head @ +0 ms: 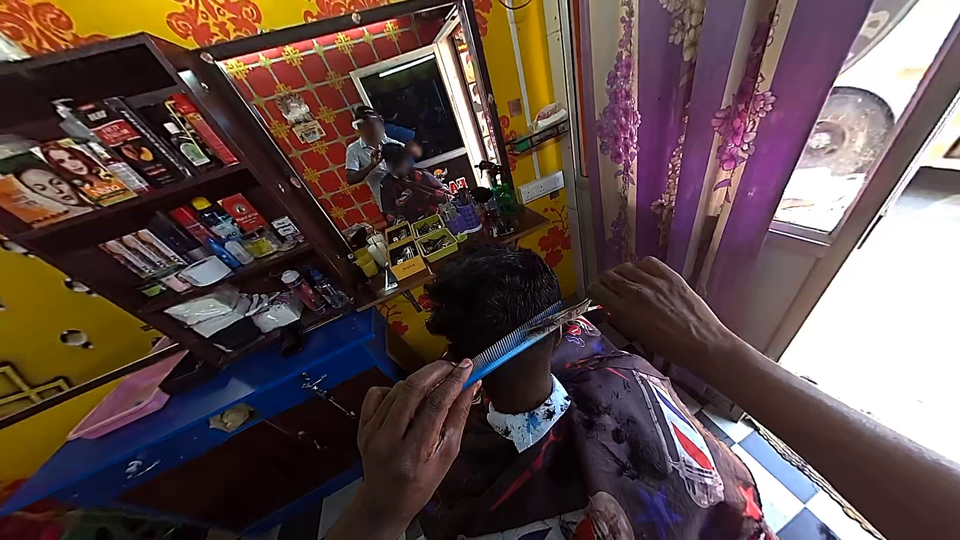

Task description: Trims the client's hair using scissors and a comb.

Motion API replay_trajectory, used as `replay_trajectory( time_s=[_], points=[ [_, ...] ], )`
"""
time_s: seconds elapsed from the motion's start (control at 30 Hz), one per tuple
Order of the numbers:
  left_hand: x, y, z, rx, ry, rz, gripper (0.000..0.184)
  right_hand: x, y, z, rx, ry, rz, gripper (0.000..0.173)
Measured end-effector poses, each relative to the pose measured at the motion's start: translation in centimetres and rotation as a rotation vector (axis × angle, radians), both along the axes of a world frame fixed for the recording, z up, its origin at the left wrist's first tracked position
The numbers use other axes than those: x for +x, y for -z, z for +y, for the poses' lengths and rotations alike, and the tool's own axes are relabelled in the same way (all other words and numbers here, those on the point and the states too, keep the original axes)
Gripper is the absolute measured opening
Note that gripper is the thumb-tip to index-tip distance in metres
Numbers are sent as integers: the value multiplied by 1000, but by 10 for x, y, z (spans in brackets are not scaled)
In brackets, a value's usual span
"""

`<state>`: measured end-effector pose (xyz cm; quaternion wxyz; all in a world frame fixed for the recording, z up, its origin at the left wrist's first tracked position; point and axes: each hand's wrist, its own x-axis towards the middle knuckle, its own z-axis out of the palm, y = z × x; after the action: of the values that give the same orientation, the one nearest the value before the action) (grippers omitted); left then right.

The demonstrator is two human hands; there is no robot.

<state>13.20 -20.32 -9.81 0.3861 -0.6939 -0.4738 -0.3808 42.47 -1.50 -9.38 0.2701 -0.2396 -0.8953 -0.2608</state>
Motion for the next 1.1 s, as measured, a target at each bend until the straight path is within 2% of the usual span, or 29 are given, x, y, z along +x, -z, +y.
replay_trajectory(
  time_s=[0.1, 0.27, 0.47, 0.63, 0.77, 0.83, 1.1],
  points=[
    [1, 6, -2, -16, 27, -19, 24, 9, 3, -2, -23, -6, 56, 17],
    [-1, 27, -6, -224, 17, 22, 28, 25, 2, 5, -35, 81, 105, 27],
    [-9, 5, -1, -110, -24, -91, 29, 26, -4, 6, -20, 39, 47, 21],
    [-9, -3, 5, -18, -55, -31, 26, 8, -12, -1, -62, 69, -62, 40],
    [-9, -4, 8, 6, -42, -12, 24, -1, -20, -9, -42, 8, -83, 25],
    [-10, -5, 8, 6, -46, -9, 24, 0, -21, -11, -33, -1, -98, 23],
    [-13, -7, 10, 17, -31, 8, 24, 4, -21, -11, -35, 122, -104, 37]
  ],
)
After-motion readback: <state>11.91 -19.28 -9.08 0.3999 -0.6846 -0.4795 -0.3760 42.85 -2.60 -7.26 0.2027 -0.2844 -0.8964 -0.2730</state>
